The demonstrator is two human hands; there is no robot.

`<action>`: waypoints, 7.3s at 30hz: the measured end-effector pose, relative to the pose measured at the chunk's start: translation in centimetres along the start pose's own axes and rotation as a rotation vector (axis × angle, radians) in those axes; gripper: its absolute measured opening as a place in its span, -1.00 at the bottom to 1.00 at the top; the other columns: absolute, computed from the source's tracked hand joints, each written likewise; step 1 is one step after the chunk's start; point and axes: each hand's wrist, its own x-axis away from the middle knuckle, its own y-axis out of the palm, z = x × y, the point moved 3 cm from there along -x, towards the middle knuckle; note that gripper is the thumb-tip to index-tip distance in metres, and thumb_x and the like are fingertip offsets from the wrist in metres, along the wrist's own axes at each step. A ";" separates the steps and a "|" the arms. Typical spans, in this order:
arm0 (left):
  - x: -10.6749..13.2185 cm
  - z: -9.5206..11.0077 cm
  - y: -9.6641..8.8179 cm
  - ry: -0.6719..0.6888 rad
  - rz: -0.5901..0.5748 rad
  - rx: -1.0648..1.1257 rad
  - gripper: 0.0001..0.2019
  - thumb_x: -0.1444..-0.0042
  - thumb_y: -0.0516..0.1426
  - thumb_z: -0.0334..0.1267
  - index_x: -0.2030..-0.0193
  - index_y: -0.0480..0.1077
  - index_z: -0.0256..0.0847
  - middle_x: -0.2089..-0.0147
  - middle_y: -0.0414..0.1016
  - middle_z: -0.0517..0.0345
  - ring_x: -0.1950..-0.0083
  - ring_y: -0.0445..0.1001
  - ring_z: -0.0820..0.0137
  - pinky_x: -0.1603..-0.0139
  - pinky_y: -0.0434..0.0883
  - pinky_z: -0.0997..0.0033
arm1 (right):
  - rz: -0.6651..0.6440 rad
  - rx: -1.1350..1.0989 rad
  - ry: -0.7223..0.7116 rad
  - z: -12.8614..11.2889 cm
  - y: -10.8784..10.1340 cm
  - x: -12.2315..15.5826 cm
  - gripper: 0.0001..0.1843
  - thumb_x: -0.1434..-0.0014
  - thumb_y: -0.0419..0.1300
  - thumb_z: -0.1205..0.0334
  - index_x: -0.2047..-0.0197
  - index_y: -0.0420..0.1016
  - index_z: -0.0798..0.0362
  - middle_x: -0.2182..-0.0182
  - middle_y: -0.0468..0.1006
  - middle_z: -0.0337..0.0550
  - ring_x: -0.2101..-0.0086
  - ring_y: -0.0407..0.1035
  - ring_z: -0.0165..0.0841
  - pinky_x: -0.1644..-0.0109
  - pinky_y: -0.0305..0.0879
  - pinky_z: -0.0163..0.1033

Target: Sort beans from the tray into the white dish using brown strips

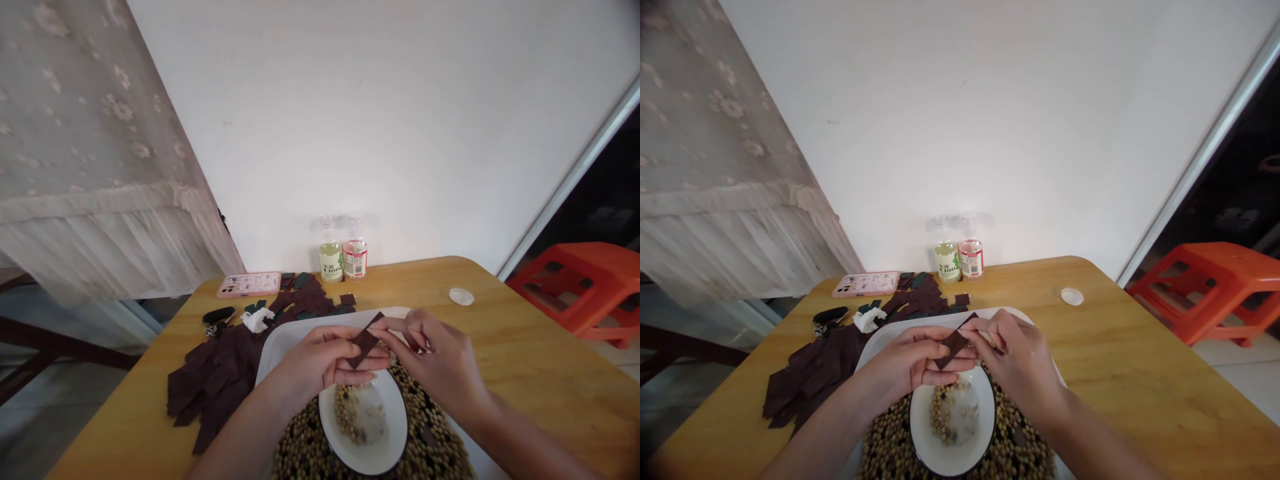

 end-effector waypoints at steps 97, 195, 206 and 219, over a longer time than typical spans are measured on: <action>0.1 0.4 -0.1 0.040 0.081 -0.201 -0.80 0.08 0.19 -0.28 0.29 0.45 -0.32 0.36 0.57 -0.03 0.27 0.55 0.27 0.29 0.43 0.44 | -0.061 0.030 -0.048 0.0 0.2 0.2 -0.60 -0.13 0.13 0.30 0.57 -0.04 -0.01 0.68 0.21 -0.38 0.57 0.38 -0.45 0.56 0.17 -0.40; 0.4 0.1 -0.1 0.003 0.035 -0.148 -0.83 0.00 0.17 -0.30 0.28 0.49 -0.33 0.35 0.58 -0.05 0.33 0.56 0.34 0.34 0.43 0.48 | -0.009 -0.096 -0.004 -0.2 -0.2 -0.2 -0.55 -0.10 0.16 0.37 0.59 -0.08 -0.01 0.68 0.28 -0.36 0.51 0.45 -0.43 0.57 0.25 -0.41; 0.3 -0.1 -0.1 -0.023 -0.003 -0.196 -0.82 -0.01 0.15 -0.28 0.28 0.50 -0.32 0.31 0.58 -0.06 0.30 0.56 0.32 0.33 0.44 0.49 | -0.009 -0.084 -0.008 -0.2 -0.2 0.0 -0.54 -0.09 0.16 0.37 0.59 -0.10 0.00 0.70 0.15 -0.40 0.57 0.40 -0.44 0.57 0.20 -0.41; 0.3 0.0 0.0 -0.014 0.003 -0.204 -0.80 0.03 0.17 -0.27 0.26 0.51 -0.31 0.33 0.58 -0.04 0.31 0.56 0.33 0.33 0.44 0.48 | -0.017 -0.052 0.038 -0.3 -0.2 -0.2 -0.57 -0.13 0.13 0.34 0.59 -0.09 -0.01 0.69 0.26 -0.37 0.54 0.41 -0.46 0.55 0.20 -0.43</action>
